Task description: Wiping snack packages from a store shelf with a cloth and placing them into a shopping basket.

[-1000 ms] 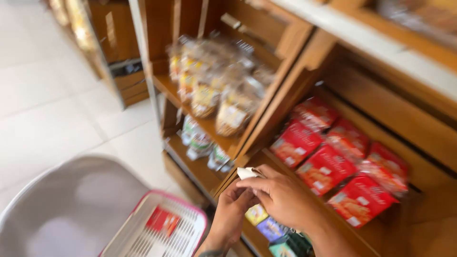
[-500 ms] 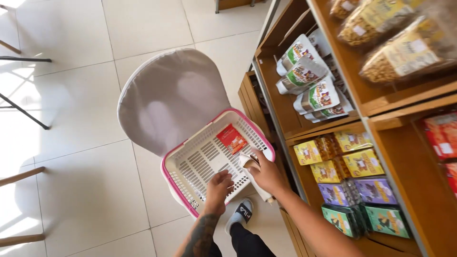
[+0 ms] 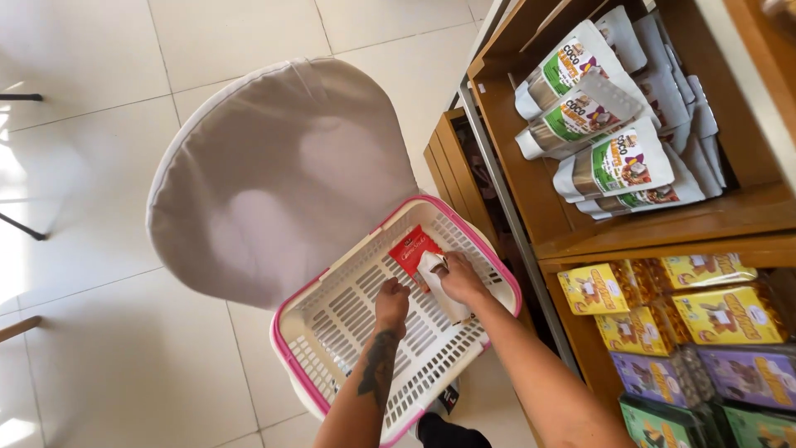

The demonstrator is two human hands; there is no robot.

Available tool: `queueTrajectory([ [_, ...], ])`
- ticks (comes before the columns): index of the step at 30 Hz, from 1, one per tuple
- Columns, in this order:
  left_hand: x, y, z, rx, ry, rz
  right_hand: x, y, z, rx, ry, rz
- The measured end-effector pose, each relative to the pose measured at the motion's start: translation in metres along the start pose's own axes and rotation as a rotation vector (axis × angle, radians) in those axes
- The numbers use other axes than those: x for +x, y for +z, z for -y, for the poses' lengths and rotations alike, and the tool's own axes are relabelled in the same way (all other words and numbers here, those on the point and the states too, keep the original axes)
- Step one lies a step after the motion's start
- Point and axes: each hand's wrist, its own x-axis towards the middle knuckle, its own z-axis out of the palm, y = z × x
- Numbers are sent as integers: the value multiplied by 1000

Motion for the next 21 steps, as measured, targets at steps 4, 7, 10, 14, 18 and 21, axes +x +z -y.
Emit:
queueTrajectory([
  [4,34,7,20,-75,2,4,23,33,-28,-3,52,-90],
  [7,22,9,-1,-127,-171,2,22,55,-38,-34,113,-115],
  [10,23,6,-6,-69,-131,7,6,64,-41,120,172,-99],
  [14,1,-8,-36,-127,-96,123,-33,47,1,498,310,0],
  [18,-54,-30,-82,-242,-133,239,-68,37,22,756,388,121],
  [21,-91,-51,-102,-290,-85,281,-111,1,51,762,392,87],
])
